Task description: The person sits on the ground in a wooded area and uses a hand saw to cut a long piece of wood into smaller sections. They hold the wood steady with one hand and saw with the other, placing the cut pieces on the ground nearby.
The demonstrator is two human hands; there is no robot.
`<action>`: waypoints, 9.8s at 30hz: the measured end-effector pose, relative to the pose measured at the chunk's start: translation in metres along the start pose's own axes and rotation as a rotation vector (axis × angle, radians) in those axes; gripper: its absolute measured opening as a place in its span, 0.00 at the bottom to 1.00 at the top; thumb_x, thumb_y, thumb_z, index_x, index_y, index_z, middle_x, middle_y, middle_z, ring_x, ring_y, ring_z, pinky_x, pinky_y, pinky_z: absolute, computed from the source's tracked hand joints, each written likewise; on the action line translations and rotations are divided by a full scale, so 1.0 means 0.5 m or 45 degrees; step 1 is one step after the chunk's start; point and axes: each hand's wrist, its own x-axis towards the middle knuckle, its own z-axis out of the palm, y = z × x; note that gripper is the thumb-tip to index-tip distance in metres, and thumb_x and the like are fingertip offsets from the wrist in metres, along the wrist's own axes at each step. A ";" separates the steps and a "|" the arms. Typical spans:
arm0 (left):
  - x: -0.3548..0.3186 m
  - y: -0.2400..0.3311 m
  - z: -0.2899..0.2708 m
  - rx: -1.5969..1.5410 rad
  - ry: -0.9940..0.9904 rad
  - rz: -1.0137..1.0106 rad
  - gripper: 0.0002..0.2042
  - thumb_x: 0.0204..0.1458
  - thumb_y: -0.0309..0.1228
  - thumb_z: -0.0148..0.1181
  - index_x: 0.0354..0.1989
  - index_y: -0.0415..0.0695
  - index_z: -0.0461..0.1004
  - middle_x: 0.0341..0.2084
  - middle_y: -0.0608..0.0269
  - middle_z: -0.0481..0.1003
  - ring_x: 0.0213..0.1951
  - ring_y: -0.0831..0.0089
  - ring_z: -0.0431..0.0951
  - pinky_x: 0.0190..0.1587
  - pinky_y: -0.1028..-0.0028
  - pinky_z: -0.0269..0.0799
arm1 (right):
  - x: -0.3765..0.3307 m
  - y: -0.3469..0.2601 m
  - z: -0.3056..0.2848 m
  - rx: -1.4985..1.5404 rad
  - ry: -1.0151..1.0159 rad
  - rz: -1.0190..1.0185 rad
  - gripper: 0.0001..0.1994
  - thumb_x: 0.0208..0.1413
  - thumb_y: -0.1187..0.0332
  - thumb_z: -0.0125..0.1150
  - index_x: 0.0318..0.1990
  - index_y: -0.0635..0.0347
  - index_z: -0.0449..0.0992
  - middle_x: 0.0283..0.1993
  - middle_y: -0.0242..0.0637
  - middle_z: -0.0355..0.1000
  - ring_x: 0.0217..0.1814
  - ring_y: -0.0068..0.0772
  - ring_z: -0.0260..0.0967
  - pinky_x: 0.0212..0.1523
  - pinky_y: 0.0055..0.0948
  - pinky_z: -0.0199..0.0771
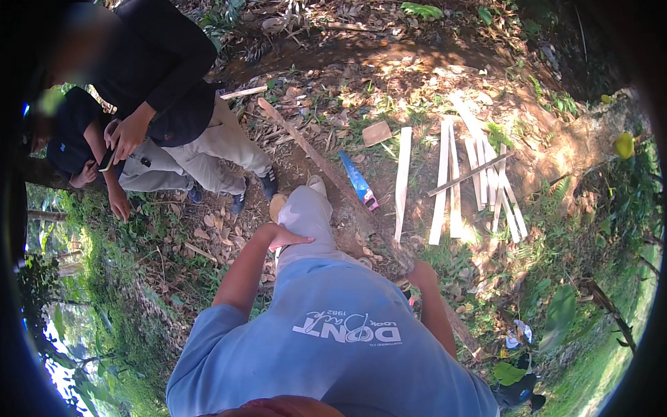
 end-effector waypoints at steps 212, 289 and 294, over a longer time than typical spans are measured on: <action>0.388 -0.483 0.058 -0.988 0.718 -0.037 0.17 0.64 0.40 0.58 0.38 0.36 0.84 0.33 0.51 0.85 0.33 0.62 0.88 0.32 0.62 0.85 | -0.252 -0.264 -0.568 2.750 1.497 -1.058 0.18 0.71 0.70 0.54 0.28 0.51 0.56 0.26 0.29 0.52 0.31 0.28 0.51 0.37 0.31 0.53; -0.356 0.473 0.210 0.614 1.431 2.576 0.15 0.55 0.39 0.62 0.22 0.42 0.74 0.17 0.56 0.75 0.21 0.54 0.80 0.26 0.54 0.77 | -0.780 -0.182 -0.749 1.706 1.499 -1.801 0.32 0.73 0.47 0.55 0.61 0.75 0.70 0.65 0.57 0.72 0.76 0.59 0.61 0.82 0.66 0.49; -0.405 0.632 0.347 0.372 1.387 2.692 0.11 0.47 0.34 0.60 0.20 0.39 0.75 0.17 0.52 0.77 0.21 0.55 0.79 0.24 0.56 0.76 | -0.816 -0.221 -0.756 1.587 1.673 -1.785 0.32 0.73 0.46 0.55 0.62 0.75 0.70 0.64 0.57 0.72 0.76 0.60 0.62 0.82 0.65 0.49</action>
